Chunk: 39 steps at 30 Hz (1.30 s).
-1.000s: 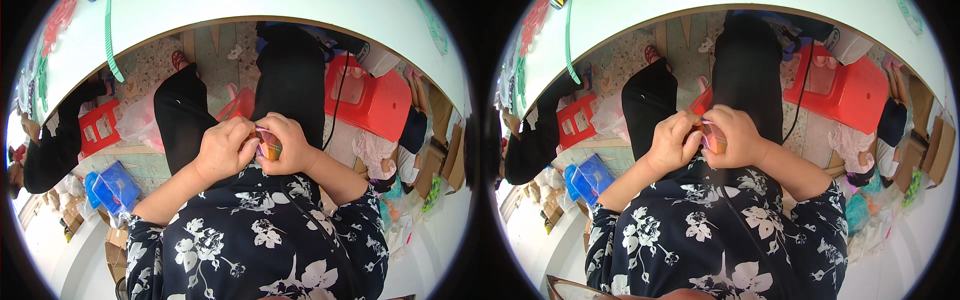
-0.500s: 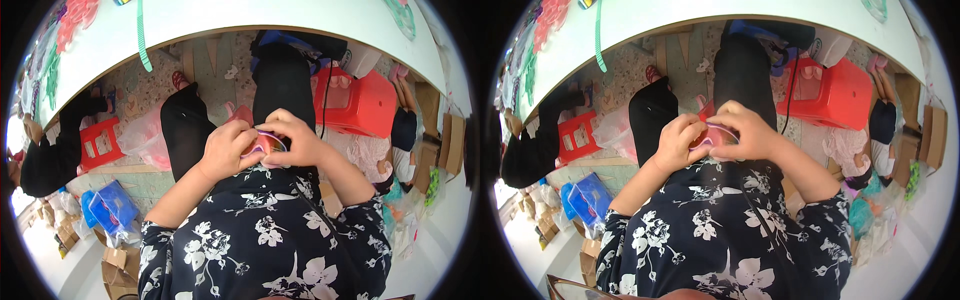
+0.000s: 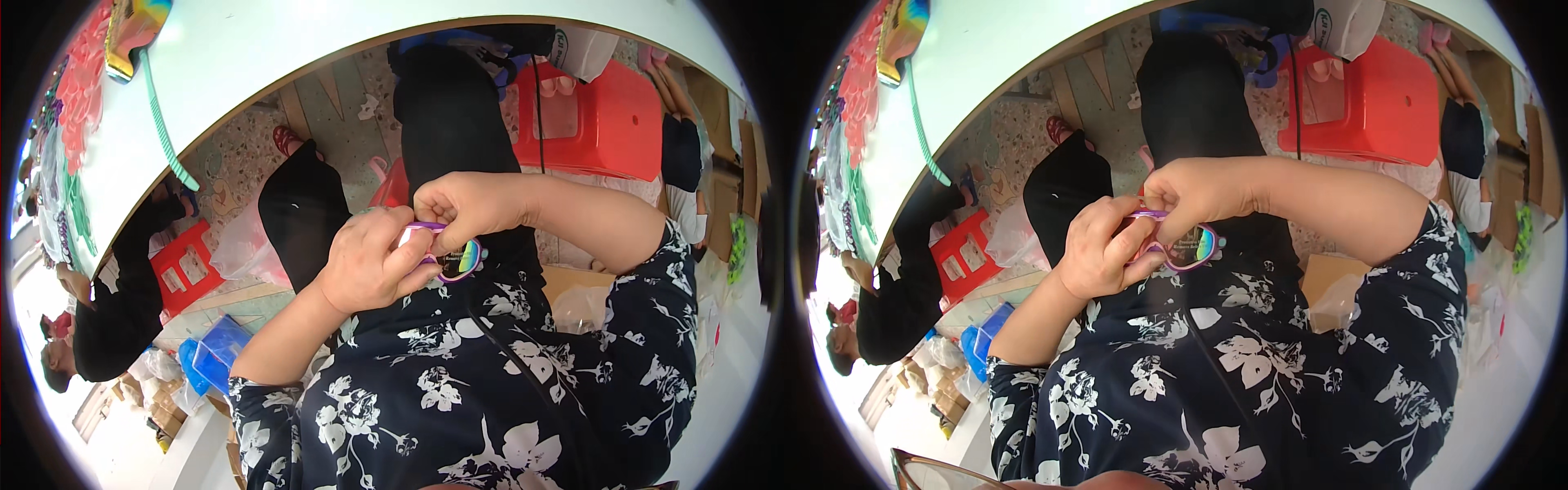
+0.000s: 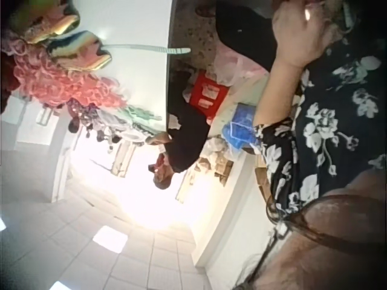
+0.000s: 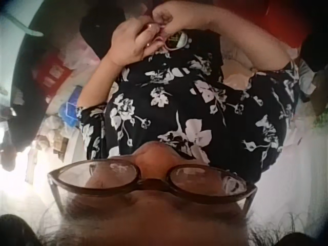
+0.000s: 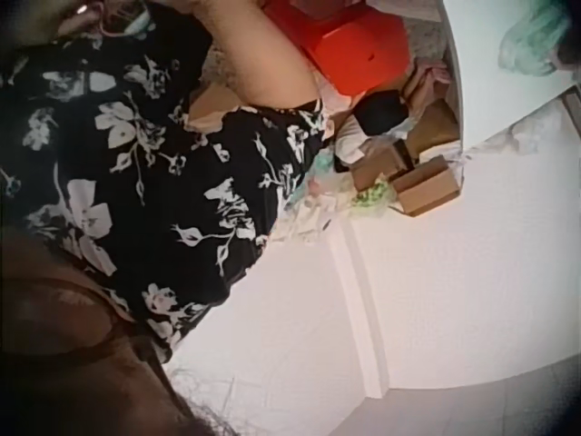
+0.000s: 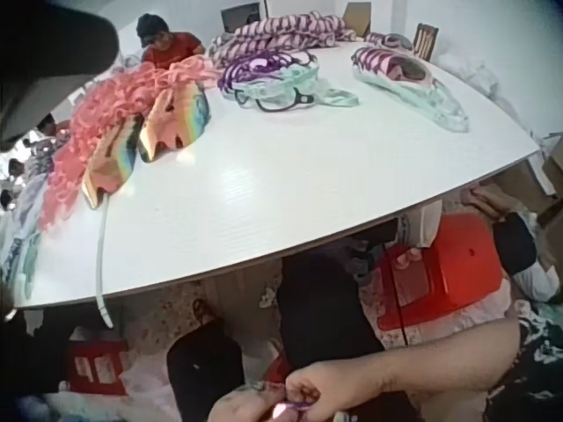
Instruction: Assembling swimming goggles by attaching straps to the frames.
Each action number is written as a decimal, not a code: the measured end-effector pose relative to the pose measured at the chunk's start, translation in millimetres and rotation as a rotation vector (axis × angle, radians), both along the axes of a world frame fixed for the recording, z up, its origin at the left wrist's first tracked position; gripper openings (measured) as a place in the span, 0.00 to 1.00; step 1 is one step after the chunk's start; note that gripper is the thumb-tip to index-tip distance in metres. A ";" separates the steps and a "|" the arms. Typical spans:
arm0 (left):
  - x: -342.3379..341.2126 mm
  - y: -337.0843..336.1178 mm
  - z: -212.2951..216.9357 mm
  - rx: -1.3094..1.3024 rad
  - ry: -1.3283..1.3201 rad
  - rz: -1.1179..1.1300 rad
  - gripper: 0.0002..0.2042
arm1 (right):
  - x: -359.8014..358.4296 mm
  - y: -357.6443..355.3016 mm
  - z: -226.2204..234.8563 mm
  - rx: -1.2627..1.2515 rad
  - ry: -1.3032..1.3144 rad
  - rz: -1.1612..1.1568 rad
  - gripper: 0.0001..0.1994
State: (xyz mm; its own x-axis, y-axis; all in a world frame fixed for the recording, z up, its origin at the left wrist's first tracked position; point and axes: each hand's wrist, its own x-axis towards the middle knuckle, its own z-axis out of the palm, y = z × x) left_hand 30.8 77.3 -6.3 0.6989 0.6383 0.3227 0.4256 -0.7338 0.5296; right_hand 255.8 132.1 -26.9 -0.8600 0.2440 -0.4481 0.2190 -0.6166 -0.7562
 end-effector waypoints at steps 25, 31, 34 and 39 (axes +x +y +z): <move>3.3 -26.3 -16.6 -0.202 -0.151 0.291 0.14 | -3.2 -49.4 1.5 1.163 -0.144 -0.323 0.31; 7.7 -18.8 -19.9 -0.331 -0.138 0.241 0.10 | -5.7 -50.4 -15.4 1.153 -0.105 -0.433 0.25; 9.2 -17.5 -22.6 -0.457 -0.152 0.277 0.09 | -5.6 -49.1 -17.8 1.172 -0.101 -0.451 0.24; 10.3 -10.6 -25.4 -0.482 -0.108 0.325 0.09 | -5.4 -43.2 -16.8 1.218 -0.150 -0.448 0.23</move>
State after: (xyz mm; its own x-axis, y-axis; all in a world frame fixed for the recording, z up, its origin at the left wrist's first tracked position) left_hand 41.1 66.7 -31.7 0.4220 0.9066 0.0016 0.5136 -0.2406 0.8236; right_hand 250.4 89.0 -43.8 -0.5601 0.8089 0.1786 0.3049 0.4017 -0.8635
